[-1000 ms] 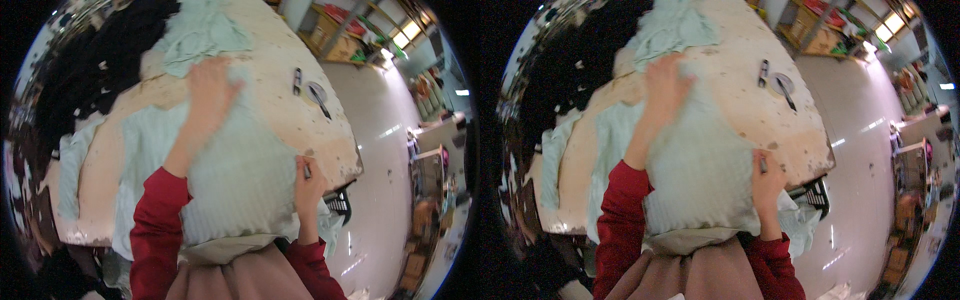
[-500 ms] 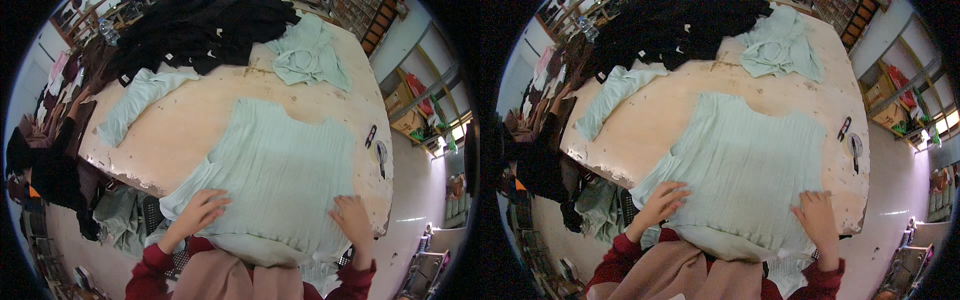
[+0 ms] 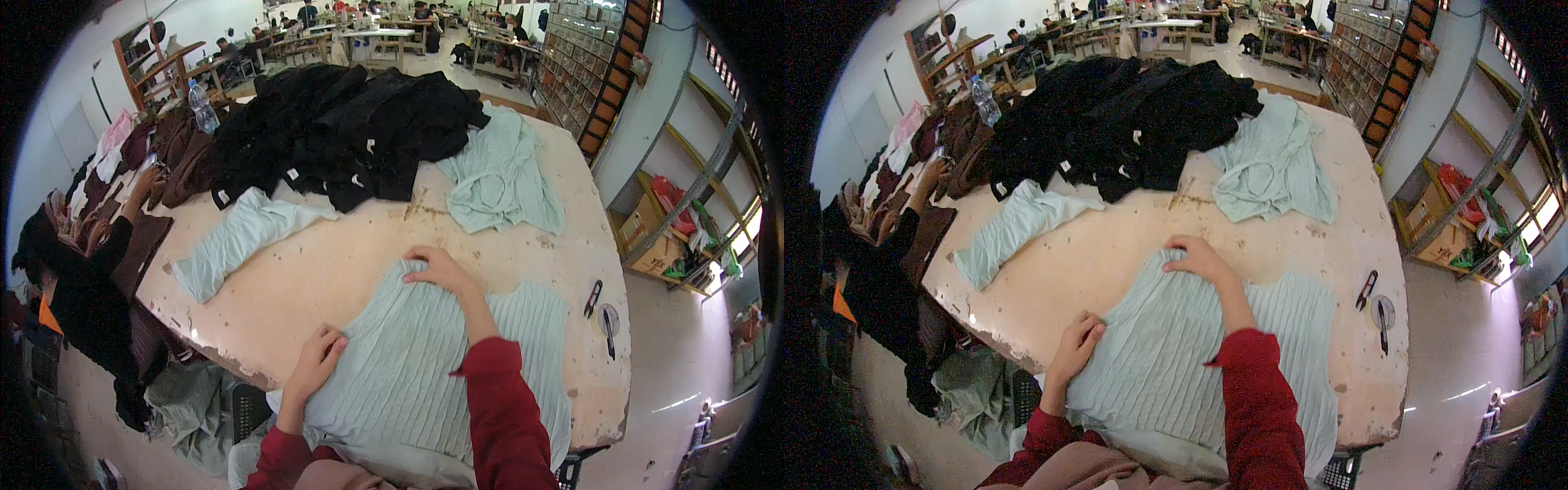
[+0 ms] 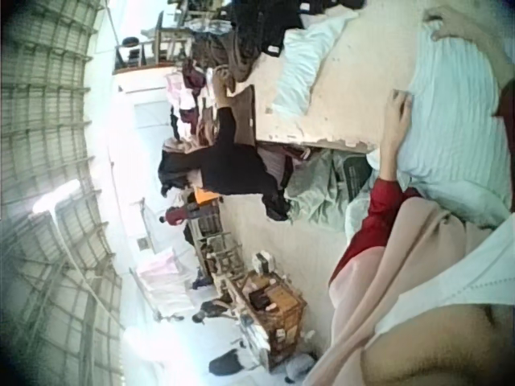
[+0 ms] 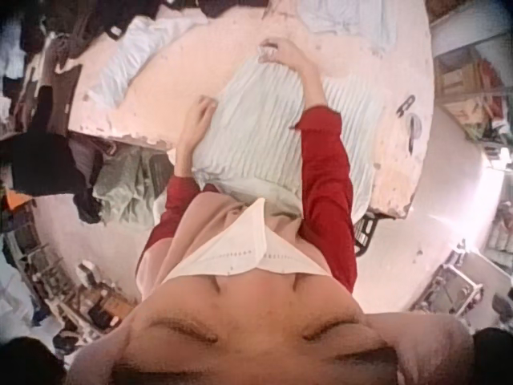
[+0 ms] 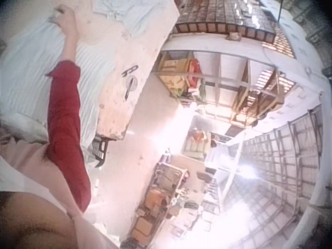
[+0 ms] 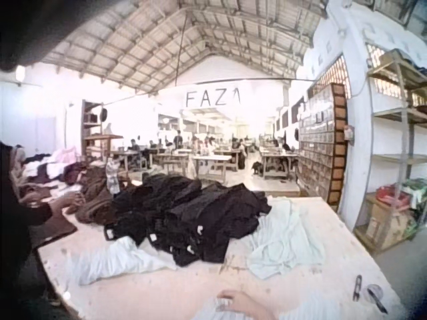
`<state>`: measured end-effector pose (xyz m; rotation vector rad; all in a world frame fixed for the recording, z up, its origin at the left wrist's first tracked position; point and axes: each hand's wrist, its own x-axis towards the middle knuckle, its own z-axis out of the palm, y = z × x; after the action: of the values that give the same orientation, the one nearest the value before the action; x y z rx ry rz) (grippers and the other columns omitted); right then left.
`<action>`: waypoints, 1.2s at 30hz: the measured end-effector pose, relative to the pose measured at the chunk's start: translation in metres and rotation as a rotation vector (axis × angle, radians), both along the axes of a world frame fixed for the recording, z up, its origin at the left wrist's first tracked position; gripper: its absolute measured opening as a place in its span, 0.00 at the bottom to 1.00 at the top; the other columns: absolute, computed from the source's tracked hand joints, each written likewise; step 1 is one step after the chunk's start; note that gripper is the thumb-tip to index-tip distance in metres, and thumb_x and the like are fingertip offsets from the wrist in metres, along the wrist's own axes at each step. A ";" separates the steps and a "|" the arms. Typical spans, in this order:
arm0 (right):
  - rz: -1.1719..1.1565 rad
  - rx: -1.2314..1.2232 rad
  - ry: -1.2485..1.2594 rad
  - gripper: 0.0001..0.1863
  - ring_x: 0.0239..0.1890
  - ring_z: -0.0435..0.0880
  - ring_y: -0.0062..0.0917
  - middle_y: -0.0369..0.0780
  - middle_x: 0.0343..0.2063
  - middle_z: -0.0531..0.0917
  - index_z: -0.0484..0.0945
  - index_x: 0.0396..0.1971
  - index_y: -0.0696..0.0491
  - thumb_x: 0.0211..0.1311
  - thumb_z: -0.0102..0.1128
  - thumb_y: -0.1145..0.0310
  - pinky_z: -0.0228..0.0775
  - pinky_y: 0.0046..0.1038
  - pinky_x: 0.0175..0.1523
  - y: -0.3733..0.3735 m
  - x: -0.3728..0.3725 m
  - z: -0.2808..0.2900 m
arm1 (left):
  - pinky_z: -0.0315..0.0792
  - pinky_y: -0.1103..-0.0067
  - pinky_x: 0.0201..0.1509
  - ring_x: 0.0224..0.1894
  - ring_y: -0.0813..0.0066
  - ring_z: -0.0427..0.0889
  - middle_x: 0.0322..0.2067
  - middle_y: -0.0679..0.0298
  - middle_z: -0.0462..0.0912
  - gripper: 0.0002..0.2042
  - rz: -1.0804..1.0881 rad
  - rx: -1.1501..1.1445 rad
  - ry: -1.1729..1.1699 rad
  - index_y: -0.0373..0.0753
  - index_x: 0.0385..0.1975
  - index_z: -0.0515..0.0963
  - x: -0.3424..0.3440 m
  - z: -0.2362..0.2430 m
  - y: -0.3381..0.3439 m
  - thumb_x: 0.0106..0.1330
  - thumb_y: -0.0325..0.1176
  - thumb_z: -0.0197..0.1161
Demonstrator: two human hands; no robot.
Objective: The person measures a light green garment on a table using a measuring tape, marks it with a black marker, and repeatedly folds and unfolds it to check dimensions. The person handles the garment by hand and uses a measuring tape and marker throughout.
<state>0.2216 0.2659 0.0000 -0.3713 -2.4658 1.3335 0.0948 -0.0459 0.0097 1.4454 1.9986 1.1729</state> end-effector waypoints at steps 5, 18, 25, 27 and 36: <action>-0.106 0.125 0.130 0.14 0.31 0.77 0.25 0.42 0.27 0.80 0.79 0.34 0.58 0.59 0.65 0.61 0.68 0.25 0.40 -0.011 -0.006 0.001 | 0.63 0.80 0.34 0.30 0.74 0.68 0.29 0.62 0.68 0.08 0.104 0.108 -0.089 0.32 0.32 0.73 0.000 -0.007 -0.010 0.66 0.31 0.59; -0.334 0.587 0.032 0.19 0.27 0.80 0.38 0.44 0.22 0.79 0.77 0.28 0.52 0.62 0.57 0.50 0.69 0.38 0.33 -0.021 -0.009 0.002 | 0.64 0.84 0.35 0.30 0.84 0.69 0.26 0.68 0.75 0.09 0.354 -0.049 -0.188 0.33 0.37 0.76 0.021 0.007 -0.020 0.64 0.31 0.63; -0.309 0.574 0.333 0.16 0.40 0.80 0.39 0.47 0.34 0.81 0.77 0.33 0.56 0.59 0.58 0.57 0.69 0.39 0.44 -0.050 -0.031 0.025 | 0.65 0.87 0.35 0.30 0.88 0.70 0.27 0.72 0.77 0.09 0.307 0.041 -0.447 0.34 0.42 0.77 0.010 0.005 -0.032 0.63 0.27 0.63; 0.092 0.190 0.151 0.15 0.38 0.80 0.39 0.45 0.32 0.81 0.79 0.35 0.56 0.60 0.58 0.59 0.69 0.38 0.44 -0.098 -0.041 0.036 | 0.65 0.88 0.35 0.29 0.88 0.71 0.27 0.71 0.78 0.10 0.349 0.055 -0.430 0.34 0.43 0.76 0.018 0.007 -0.027 0.62 0.25 0.63; 0.257 0.263 -0.005 0.20 0.32 0.81 0.39 0.45 0.26 0.82 0.81 0.28 0.55 0.63 0.55 0.52 0.71 0.38 0.39 -0.169 -0.049 0.001 | 0.66 0.87 0.31 0.29 0.86 0.76 0.26 0.67 0.81 0.15 0.467 0.250 -0.421 0.35 0.44 0.74 0.025 -0.012 -0.018 0.57 0.19 0.66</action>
<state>0.1729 0.0968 0.0012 0.0056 -2.7191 1.0737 0.1202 -0.0642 -0.0021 0.7419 1.9802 1.8032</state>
